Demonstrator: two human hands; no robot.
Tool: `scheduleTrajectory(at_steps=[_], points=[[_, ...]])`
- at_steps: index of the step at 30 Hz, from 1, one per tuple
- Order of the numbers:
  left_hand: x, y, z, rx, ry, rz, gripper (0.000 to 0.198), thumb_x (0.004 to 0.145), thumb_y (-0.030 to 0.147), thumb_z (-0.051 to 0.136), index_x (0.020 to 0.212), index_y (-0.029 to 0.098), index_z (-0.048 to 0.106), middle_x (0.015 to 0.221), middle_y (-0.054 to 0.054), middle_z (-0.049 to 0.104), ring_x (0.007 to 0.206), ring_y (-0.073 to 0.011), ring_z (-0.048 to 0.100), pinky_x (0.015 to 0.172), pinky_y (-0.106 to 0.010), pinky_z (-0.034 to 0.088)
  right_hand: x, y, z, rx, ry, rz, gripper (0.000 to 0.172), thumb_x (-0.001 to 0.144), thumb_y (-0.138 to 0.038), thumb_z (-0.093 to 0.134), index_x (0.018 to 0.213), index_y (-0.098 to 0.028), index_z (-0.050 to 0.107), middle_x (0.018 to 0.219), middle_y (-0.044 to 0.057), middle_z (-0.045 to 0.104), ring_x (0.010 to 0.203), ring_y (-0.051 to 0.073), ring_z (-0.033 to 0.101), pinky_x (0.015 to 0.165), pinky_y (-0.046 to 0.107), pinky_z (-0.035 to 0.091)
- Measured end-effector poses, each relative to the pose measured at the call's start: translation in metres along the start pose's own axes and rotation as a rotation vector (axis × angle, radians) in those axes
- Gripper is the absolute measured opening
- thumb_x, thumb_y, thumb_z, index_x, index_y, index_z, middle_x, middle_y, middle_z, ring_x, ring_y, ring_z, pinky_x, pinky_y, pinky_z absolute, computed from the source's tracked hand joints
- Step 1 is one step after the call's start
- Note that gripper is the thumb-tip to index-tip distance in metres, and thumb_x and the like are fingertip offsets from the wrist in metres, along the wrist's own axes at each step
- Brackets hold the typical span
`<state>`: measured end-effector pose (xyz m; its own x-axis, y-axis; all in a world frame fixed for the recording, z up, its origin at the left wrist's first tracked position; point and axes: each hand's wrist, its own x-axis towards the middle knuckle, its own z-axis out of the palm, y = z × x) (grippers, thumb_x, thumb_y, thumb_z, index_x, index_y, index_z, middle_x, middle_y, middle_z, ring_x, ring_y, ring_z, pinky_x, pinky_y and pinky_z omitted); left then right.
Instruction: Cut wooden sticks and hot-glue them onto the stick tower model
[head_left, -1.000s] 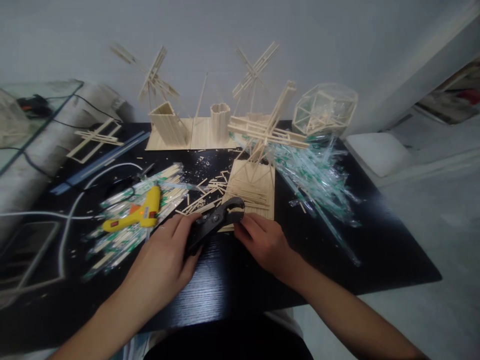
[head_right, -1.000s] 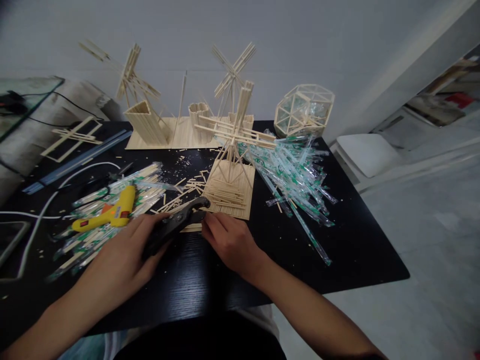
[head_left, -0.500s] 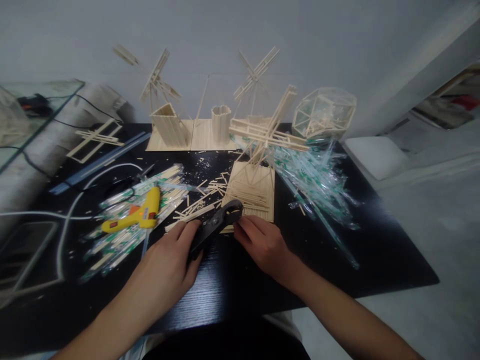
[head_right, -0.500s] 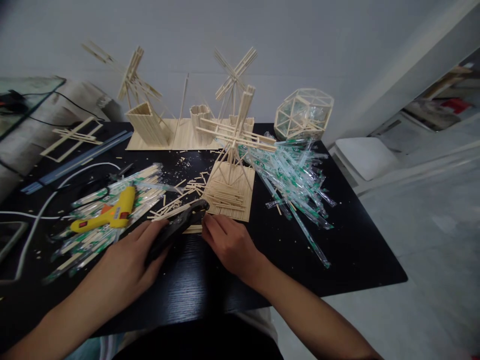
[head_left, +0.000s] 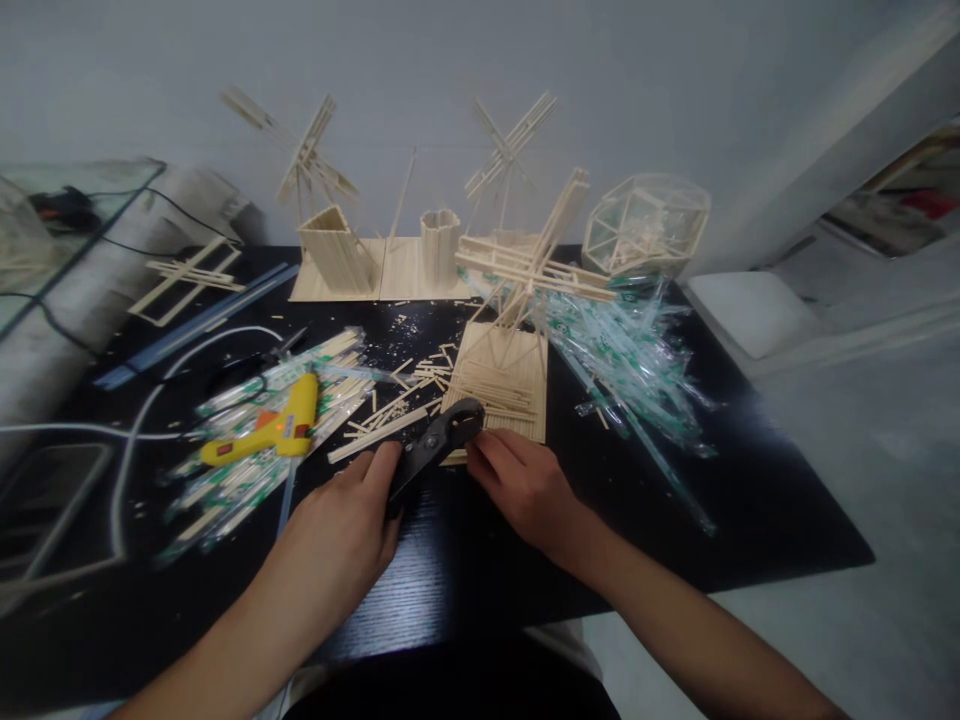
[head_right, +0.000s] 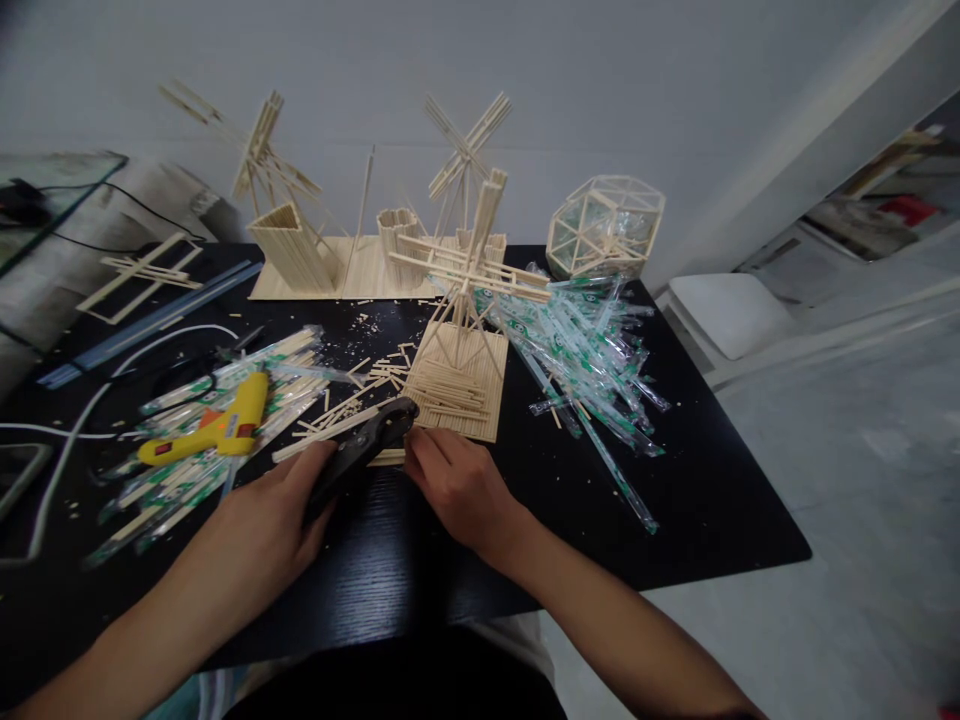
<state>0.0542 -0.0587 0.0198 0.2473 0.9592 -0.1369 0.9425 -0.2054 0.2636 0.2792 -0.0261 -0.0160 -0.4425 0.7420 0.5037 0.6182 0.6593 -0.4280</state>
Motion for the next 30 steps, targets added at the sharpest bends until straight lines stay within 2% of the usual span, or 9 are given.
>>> scheduleTrajectory(at_steps=[11,15,17,19,22,26,30], points=[[0.003,0.006,-0.002,0.153,-0.110,-0.071,0.025,0.088,0.008,0.043,0.108,0.021,0.050,0.096,-0.010,0.075,0.070,-0.0273,0.075,0.058,-0.033,0.051,0.002,0.001,0.001,-0.004,0.012,0.011,0.021,0.106,-0.016,0.048,0.101,-0.014,0.069,0.082,0.008,0.072,0.071,0.017,0.068,0.067,0.027,0.056],[0.005,0.007,-0.003,0.211,-0.148,-0.091,0.019,0.093,0.011,0.041,0.106,0.019,0.051,0.093,-0.012,0.076,0.068,-0.0281,0.075,0.055,-0.033,0.049,0.002,0.002,0.000,0.016,-0.010,0.031,0.021,0.105,-0.016,0.049,0.099,-0.014,0.069,0.080,0.008,0.071,0.069,0.017,0.068,0.067,0.026,0.055],[0.005,0.008,-0.003,0.231,-0.145,-0.091,0.014,0.098,0.018,0.039,0.104,0.018,0.052,0.089,-0.012,0.076,0.066,-0.0290,0.074,0.052,-0.033,0.047,0.002,0.002,0.000,0.015,-0.009,0.034,0.020,0.105,-0.016,0.050,0.098,-0.014,0.069,0.081,0.008,0.071,0.071,0.017,0.068,0.068,0.026,0.055],[0.006,0.010,-0.005,0.252,-0.116,-0.096,0.023,0.104,0.034,0.038,0.102,0.018,0.054,0.082,-0.012,0.074,0.064,-0.0308,0.074,0.049,-0.033,0.045,0.001,0.002,0.001,0.006,0.006,0.033,0.020,0.105,-0.016,0.050,0.097,-0.015,0.068,0.080,0.007,0.071,0.071,0.017,0.068,0.069,0.026,0.055],[0.007,0.015,-0.010,0.274,-0.065,-0.090,0.047,0.102,0.059,0.036,0.101,0.016,0.056,0.076,-0.011,0.072,0.063,-0.0317,0.073,0.050,-0.034,0.045,0.000,0.001,0.001,-0.008,0.032,0.013,0.019,0.105,-0.017,0.050,0.098,-0.015,0.068,0.079,0.006,0.071,0.071,0.016,0.069,0.069,0.026,0.055],[0.006,0.019,-0.017,0.309,0.041,-0.040,0.056,0.103,0.062,0.030,0.092,0.016,0.060,0.085,-0.013,0.070,0.073,-0.0303,0.073,0.055,-0.034,0.048,-0.001,-0.001,0.002,-0.015,0.054,-0.027,0.016,0.104,-0.015,0.053,0.099,-0.013,0.068,0.078,0.007,0.070,0.070,0.017,0.068,0.069,0.026,0.054],[0.007,0.019,-0.017,0.333,0.079,-0.043,0.060,0.103,0.062,0.027,0.089,0.016,0.063,0.082,-0.013,0.069,0.069,-0.0305,0.071,0.052,-0.034,0.042,0.000,-0.003,0.002,0.010,0.039,-0.020,0.017,0.104,-0.014,0.053,0.098,-0.011,0.069,0.079,0.008,0.071,0.069,0.017,0.068,0.067,0.027,0.054]])
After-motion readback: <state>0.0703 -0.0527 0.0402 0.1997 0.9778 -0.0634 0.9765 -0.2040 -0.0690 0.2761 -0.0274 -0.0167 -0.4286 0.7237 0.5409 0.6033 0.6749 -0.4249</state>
